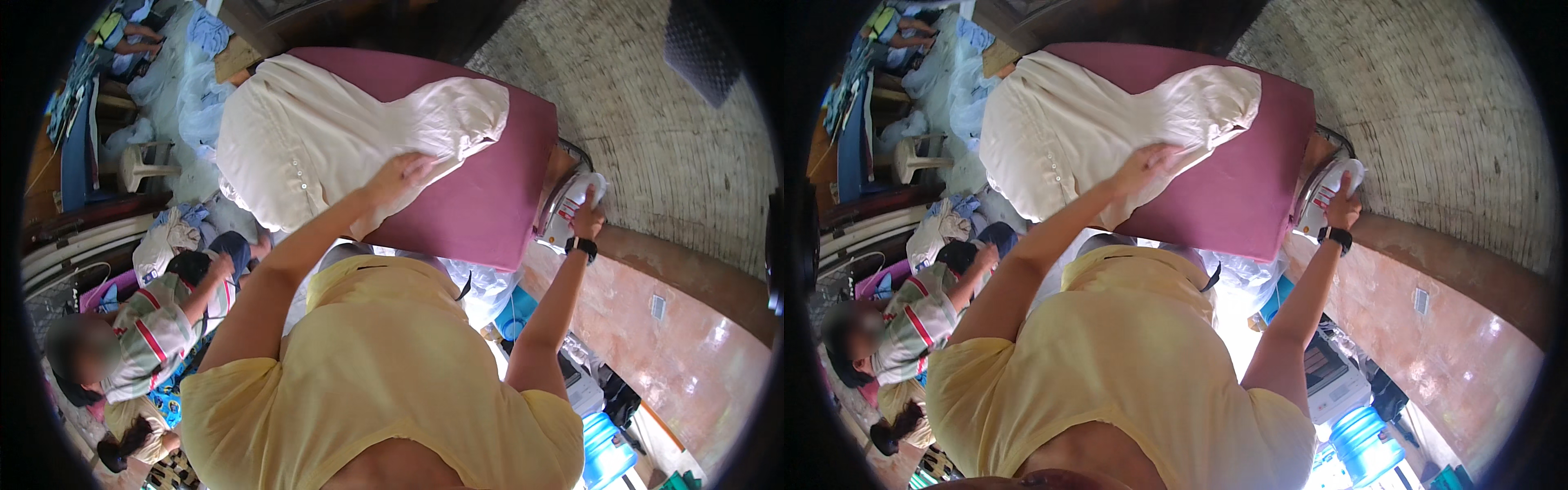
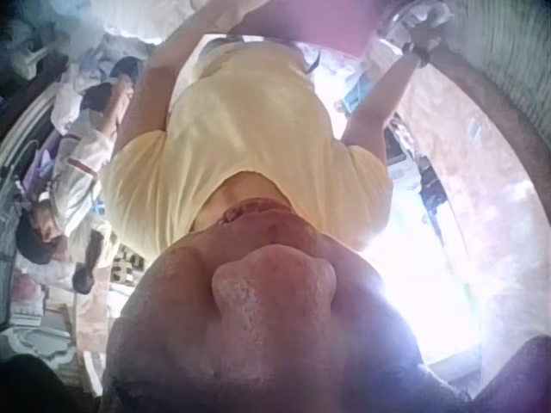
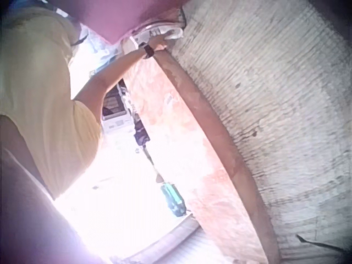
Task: The person irons a shirt and a piece of fabric, smoothing the items on an ironing board, applying an iron to the sleeves and torso, and subsequently folding them.
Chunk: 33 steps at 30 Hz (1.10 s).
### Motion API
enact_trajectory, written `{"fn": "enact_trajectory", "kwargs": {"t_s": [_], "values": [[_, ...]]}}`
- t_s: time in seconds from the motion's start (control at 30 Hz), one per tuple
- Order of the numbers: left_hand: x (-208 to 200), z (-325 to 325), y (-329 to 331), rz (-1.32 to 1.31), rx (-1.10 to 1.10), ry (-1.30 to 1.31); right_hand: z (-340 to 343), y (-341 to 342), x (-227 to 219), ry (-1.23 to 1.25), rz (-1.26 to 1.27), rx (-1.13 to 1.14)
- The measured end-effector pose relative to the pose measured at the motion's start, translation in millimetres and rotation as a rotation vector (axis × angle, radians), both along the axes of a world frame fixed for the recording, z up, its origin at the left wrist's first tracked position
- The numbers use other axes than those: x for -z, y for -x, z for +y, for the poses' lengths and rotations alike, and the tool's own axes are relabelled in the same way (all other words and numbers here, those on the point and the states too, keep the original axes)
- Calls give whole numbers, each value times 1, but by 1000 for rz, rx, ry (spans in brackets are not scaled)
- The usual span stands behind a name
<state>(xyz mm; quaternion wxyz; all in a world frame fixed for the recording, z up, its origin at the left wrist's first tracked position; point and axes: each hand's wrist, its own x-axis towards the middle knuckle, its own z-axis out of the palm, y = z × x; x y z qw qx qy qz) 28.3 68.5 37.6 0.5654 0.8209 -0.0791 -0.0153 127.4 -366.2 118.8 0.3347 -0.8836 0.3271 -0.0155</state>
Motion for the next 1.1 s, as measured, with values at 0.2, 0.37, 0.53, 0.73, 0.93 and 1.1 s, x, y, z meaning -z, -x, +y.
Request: {"fn": "enact_trajectory", "kwargs": {"t_s": [0.2,0.37,0.53,0.73,0.93,1.1], "values": [[16,93,-125,-174,-373,89,138,21,-67,-610,-41,-356],[17,112,-201,246,-101,193,299,16,6,-194,-252,-594],[22,98,-232,392,17,212,350,57,12,-107,-123,-507],[10,13,-235,7,94,-616,326,89,46,-300,-119,-308],[14,-7,-269,502,171,126,333,43,92,-307,-398,-135],[-20,17,-274,372,338,604,334,-24,81,-101,-606,-92]]}}
